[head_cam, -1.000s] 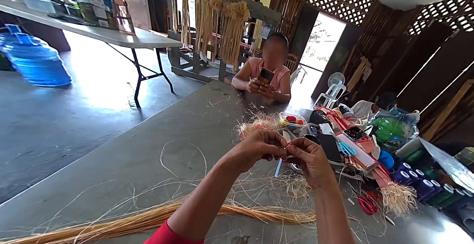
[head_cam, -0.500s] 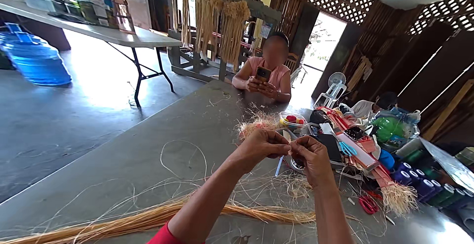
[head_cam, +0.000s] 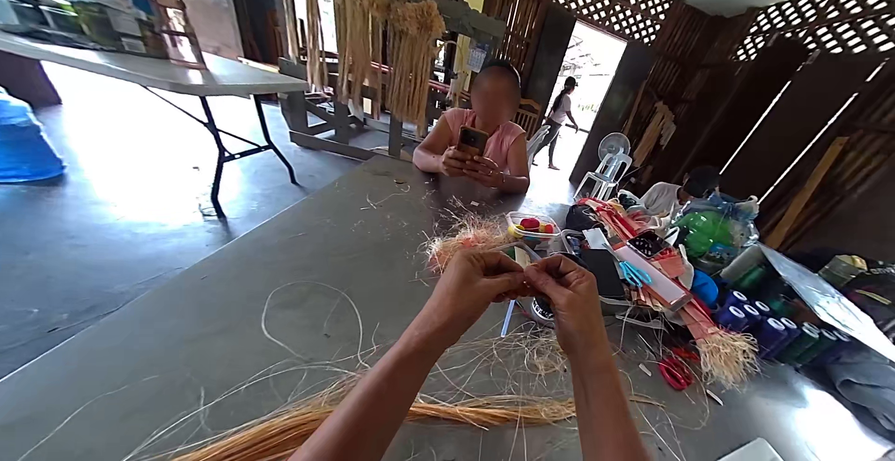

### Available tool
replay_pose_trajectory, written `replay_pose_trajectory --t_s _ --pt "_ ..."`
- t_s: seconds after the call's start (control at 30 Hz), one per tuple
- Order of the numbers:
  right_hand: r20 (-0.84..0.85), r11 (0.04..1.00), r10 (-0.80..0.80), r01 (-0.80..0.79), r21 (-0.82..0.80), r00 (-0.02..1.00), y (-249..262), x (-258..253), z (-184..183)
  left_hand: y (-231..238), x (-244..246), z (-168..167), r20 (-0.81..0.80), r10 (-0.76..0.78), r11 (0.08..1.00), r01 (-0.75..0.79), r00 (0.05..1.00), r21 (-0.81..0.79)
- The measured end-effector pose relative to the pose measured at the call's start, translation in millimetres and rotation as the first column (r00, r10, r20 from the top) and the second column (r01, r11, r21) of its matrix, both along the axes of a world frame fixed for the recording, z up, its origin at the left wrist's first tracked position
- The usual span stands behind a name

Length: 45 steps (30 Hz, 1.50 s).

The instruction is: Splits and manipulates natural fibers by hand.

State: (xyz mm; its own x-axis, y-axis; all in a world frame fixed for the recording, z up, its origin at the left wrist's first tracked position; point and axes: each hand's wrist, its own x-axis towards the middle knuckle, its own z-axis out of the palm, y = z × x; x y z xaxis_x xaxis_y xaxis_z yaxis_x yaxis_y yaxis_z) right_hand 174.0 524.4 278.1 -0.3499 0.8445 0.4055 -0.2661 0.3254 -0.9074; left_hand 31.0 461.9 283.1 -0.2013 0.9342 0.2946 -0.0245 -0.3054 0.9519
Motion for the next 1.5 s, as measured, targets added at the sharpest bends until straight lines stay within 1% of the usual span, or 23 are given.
replay_pose_trajectory --t_s 0.13,0.2,0.27,0.33,0.37,0.43,0.53,0.57,0.63,0.8,0.93,1.0,1.2,1.33,1.4,1.5 --pt "-0.039 0.999 -0.035 0.036 0.026 0.999 -0.9 -2.1 -1.8 0.5 8.9 -2.6 0.051 0.103 0.993 -0.105 0.993 0.049" --pt "-0.063 0.997 -0.056 0.059 0.055 0.996 -1.9 -3.7 -2.9 0.7 14.0 -4.0 0.097 0.141 0.988 -0.146 0.985 0.047" --pt "-0.1 0.993 -0.058 0.067 0.095 0.993 -1.2 -5.2 -5.4 -0.3 19.2 -2.1 0.198 0.146 0.989 -0.146 0.969 -0.013" --pt "-0.154 0.996 -0.025 0.037 0.079 0.988 -0.3 -6.1 -7.6 -1.9 23.5 0.6 0.311 0.123 0.992 -0.105 0.942 -0.074" --pt "-0.197 0.999 0.003 0.003 0.033 0.98 -0.4 -7.0 -8.5 -2.5 25.3 1.3 0.353 0.106 0.993 -0.08 0.93 -0.09" --pt "-0.311 0.99 0.049 -0.087 -0.11 0.949 -3.1 -9.8 -8.3 -4.1 29.3 2.5 0.41 0.071 0.994 -0.032 0.909 -0.1" --pt "-0.436 0.924 0.052 -0.209 -0.321 0.899 -7.2 -14.0 -5.0 -4.7 35.0 1.6 0.447 0.039 0.994 0.009 0.894 -0.105" --pt "-0.457 0.906 0.045 -0.229 -0.357 0.888 -7.5 -14.9 -4.6 -4.0 35.9 0.2 0.452 0.029 0.994 0.02 0.892 -0.104" --pt "-0.492 0.9 0.02 -0.229 -0.37 0.871 -7.6 -16.0 -4.8 -2.3 36.0 -3.0 0.451 0.017 0.995 0.029 0.892 -0.095" --pt "-0.476 0.937 -0.075 -0.102 -0.334 0.876 -5.2 -12.8 -0.7 0.5 31.9 -7.3 0.364 0.008 0.995 0.027 0.931 -0.091" --pt "-0.462 0.935 -0.18 0.005 -0.354 0.868 1.1 -9.5 2.0 0.5 24.7 -8.0 0.187 -0.047 0.992 0.069 0.981 -0.11" --pt "-0.469 0.931 -0.211 0.031 -0.363 0.857 3.4 -7.4 4.0 0.0 21.0 -7.9 0.093 -0.078 0.99 0.089 0.993 -0.113" --pt "-0.53 0.923 -0.232 0.012 -0.385 0.816 7.2 3.0 12.7 0.2 8.6 -5.7 -0.084 -0.097 0.989 0.086 0.992 -0.12" --pt "-0.542 0.932 -0.25 0.048 -0.36 0.802 8.6 8.0 16.5 -2.7 4.6 -3.1 -0.177 -0.085 0.994 0.07 0.981 -0.086" --pt "-0.551 0.944 -0.244 0.064 -0.325 0.798 8.0 11.3 18.7 -5.7 4.9 0.1 -0.222 -0.083 0.996 0.071 0.972 -0.058" --pt "-0.565 0.963 -0.245 0.13 -0.236 0.788 0.4 23.1 25.1 -12.5 5.3 5.2 -0.269 -0.087 0.996 0.079 0.959 -0.04"
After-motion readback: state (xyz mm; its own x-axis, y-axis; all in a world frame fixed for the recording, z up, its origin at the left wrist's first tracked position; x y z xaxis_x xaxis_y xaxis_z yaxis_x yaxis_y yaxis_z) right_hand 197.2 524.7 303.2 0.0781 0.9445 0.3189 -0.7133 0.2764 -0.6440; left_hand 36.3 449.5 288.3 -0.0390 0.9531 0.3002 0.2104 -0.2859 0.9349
